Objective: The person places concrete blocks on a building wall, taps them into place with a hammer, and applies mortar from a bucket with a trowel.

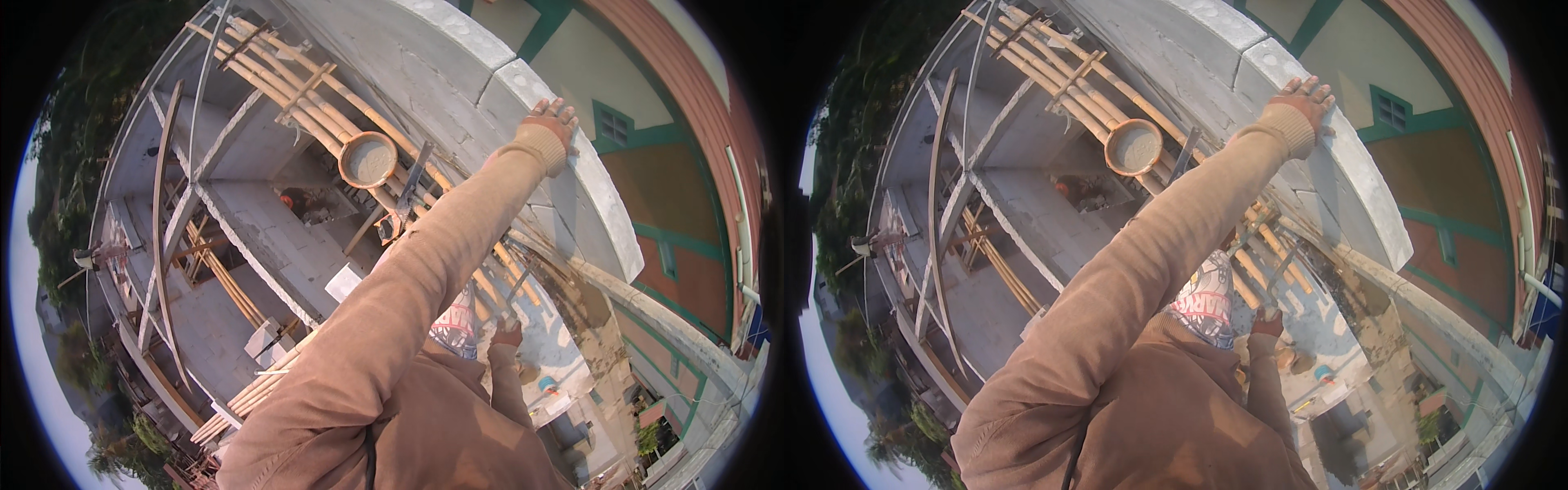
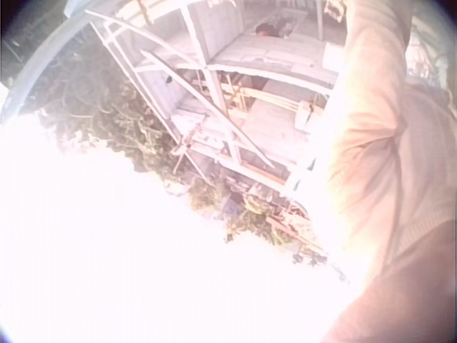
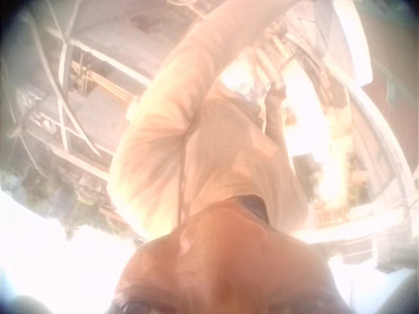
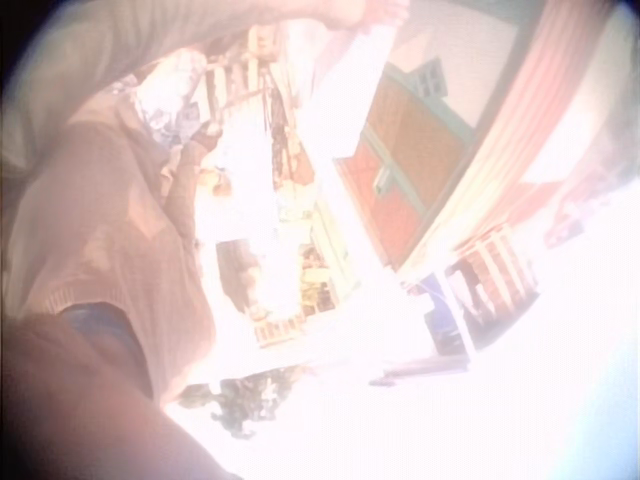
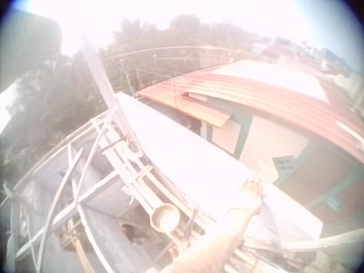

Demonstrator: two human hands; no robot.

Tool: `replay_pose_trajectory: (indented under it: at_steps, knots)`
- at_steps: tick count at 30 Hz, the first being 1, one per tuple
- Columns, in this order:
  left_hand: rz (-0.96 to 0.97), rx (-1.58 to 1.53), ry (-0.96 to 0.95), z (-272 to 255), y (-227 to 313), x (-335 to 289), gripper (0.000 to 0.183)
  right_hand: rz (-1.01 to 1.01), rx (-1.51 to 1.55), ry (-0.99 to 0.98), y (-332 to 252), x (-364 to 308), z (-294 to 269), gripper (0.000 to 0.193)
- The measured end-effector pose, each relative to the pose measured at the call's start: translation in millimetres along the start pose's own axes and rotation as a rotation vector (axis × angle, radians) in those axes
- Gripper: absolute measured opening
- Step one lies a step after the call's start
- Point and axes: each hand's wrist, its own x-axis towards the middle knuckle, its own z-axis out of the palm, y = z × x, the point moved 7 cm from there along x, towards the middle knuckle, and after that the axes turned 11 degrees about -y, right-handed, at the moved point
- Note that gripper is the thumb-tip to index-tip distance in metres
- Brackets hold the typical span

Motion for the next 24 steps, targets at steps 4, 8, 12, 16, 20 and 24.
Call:
replay_pose_trajectory:
  at_steps: [4, 8, 12, 16, 20, 24]
  knots:
    - [-0.024, -0.023, 0.275, -3, -7, -42, 0.064, 0.100, 0.047, -0.094, 15, 1, 11, 0.025]
    - [0.058, -0.211, 0.414, 26, 22, -132, 0.069, 0.105, -0.028, -0.094, 4, -8, 5, 0.029]
    - [-0.141, -0.535, 0.273, 105, 12, -241, 0.083, 0.029, -0.118, -0.202, 16, 12, 14, 0.025]
    - [-0.476, -0.888, 0.044, 188, 6, -320, 0.090, -0.271, -0.092, -0.239, -124, 9, 24, 0.025]
    - [-0.546, -1.432, -0.141, 223, 9, -328, 0.078, -0.402, -0.087, -0.365, -226, 0, 46, 0.031]
    - [-0.499, -1.667, -0.006, 228, -12, -334, 0.055, -0.663, -0.157, -0.509, -278, -27, 83, 0.040]
